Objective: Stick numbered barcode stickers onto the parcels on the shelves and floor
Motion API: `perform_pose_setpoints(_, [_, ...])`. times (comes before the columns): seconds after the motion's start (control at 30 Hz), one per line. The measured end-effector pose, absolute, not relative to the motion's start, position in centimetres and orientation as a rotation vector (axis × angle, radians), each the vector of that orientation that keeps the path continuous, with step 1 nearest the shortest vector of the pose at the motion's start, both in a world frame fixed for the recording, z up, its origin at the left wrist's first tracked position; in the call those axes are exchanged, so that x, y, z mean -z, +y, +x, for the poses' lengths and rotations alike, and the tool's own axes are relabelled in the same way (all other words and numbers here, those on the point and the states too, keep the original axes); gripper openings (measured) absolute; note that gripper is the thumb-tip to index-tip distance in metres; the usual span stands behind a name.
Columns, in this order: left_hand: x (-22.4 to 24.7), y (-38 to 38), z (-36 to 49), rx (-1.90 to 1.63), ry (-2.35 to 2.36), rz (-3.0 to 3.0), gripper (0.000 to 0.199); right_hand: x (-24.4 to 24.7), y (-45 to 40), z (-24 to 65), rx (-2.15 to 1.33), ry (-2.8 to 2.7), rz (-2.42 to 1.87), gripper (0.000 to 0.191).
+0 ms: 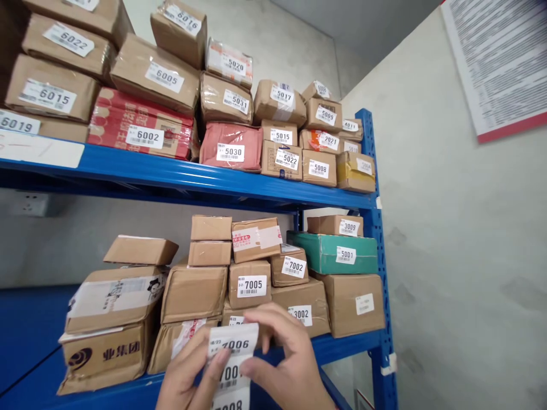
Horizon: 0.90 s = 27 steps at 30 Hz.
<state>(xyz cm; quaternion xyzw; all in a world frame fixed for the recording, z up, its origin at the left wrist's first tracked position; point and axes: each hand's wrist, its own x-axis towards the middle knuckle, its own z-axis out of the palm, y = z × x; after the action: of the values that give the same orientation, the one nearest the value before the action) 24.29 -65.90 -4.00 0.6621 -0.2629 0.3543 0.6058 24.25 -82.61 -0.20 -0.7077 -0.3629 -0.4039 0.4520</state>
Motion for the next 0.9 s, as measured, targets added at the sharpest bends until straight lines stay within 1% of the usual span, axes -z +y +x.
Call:
perform_pose_setpoints(0.03, [3.6,-65.9,24.5,-0.830,-0.648,1.561,0.025,0.6,-82.3,23.8,0.918,-0.885,-1.737,0.018])
perform_pose_setpoints(0.1, [3.0,-66.4,24.7,-0.760,-0.623,1.527,0.024,1.2,-81.7,23.6,0.885,-0.796,-1.655,0.012])
perform_pose_setpoints(0.2, [2.4,-67.8,24.9,-0.503,-0.473,1.331,0.032,1.2,-81.1,24.2,0.875,-0.697,-1.503,0.020])
perform_pose_setpoints(0.23, [2.1,-68.2,24.9,-0.460,-0.423,1.277,0.034,1.0,-80.9,24.4,0.892,-0.679,-1.468,0.019])
perform_pose_setpoints(0.27, [1.9,-68.6,25.0,-0.465,-0.390,1.256,0.036,0.8,-80.8,24.7,0.920,-0.668,-1.451,0.015])
perform_pose_setpoints(0.37, [1.1,-69.3,25.2,-0.674,-0.355,1.294,0.041,0.0,-80.3,25.3,1.023,-0.670,-1.468,0.012])
perform_pose_setpoints(0.43, [0.5,-69.4,25.5,-0.723,-0.384,1.289,0.037,-0.5,-79.9,25.7,1.128,-0.685,-1.492,0.009])
perform_pose_setpoints(0.53, [-0.3,-69.4,25.9,-0.578,-0.421,1.191,0.039,-1.3,-79.2,26.0,1.327,-0.701,-1.469,0.010])
perform_pose_setpoints(0.7, [-0.3,-69.1,25.9,-0.455,-0.413,1.194,0.043,-4.1,-79.2,26.3,1.349,-0.728,-1.504,0.010])
perform_pose_setpoints(0.77, [0.4,-68.8,25.5,-0.472,-0.439,1.285,0.038,-5.9,-79.9,27.1,1.465,-0.676,-1.479,0.012])
perform_pose_setpoints(0.9, [2.4,-68.3,24.2,-0.651,-0.442,1.420,0.029,-8.9,-81.5,29.6,1.633,-0.671,-1.551,0.015])
